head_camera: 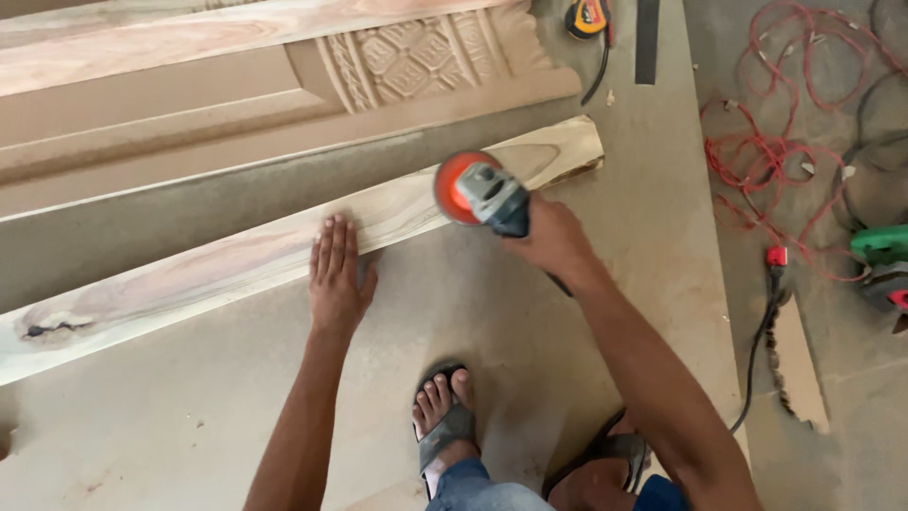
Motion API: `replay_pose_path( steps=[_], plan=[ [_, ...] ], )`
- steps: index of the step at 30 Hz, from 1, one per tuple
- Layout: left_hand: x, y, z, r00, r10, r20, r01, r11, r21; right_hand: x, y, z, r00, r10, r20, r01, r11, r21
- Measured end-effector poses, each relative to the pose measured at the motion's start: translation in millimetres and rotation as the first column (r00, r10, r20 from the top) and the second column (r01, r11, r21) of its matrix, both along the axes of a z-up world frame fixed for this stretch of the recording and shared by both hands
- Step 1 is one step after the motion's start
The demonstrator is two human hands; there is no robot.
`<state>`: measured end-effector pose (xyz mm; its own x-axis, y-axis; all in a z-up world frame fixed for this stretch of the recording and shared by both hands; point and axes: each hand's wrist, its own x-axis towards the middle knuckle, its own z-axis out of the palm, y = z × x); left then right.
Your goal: The person measures a wooden plank with a tape measure and marks it with a pencil. Then, using an angle grinder with a sanding disc, the person sands the plank's surface and edges, flipping it over to sand both sides. The person also briefly handles a second plank.
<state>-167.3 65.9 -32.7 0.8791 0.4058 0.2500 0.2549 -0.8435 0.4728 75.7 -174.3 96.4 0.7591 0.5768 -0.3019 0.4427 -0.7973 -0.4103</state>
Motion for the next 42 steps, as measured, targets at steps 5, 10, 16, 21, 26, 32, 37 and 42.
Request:
replay_pose_path(
  steps=[5,10,16,21,26,32,37,42],
  plan=[
    [0.5,-0.7,-0.5,1.0,-0.003,-0.002,0.003,0.999,0.036,50.5,-60.6,-4.4,0.988,-0.144,0.05,0.139,0.986,0.088],
    [0.6,1.6,1.2,1.0,-0.001,0.007,0.001,1.0,0.024,106.1,-126.5,-12.2,0.956,-0.245,0.159,0.233,0.968,0.087],
    [-5.4,2.2,-5.6,0.998,-0.049,-0.038,0.049,0.999,0.012,128.0,-175.3,-5.8,0.9,-0.403,0.165,0.405,0.914,0.022],
    [-6.0,57.7,3.8,0.953,-0.139,-0.268,0.152,0.988,0.028,102.7,-167.8,16.4,0.849,-0.521,0.086,0.504,0.849,0.159],
    [-17.2,148.4,17.6,0.775,-0.048,-0.631,0.008,0.998,-0.067,71.0,-151.2,36.8,0.761,-0.442,-0.475,0.649,0.544,0.532],
    [-21.4,152.3,8.8,0.604,-0.007,-0.797,0.017,1.0,0.004,45.2,-154.5,48.3,0.75,-0.308,-0.585,0.662,0.369,0.653],
    [-33.6,140.2,13.1,0.816,0.044,-0.577,0.038,0.991,0.129,37.3,-152.2,40.3,0.623,-0.231,-0.747,0.781,0.128,0.612],
    [-47.8,115.3,28.6,0.824,0.153,-0.546,-0.097,0.987,0.13,25.6,-152.5,49.0,0.674,-0.162,-0.721,0.738,0.088,0.669]
  ],
)
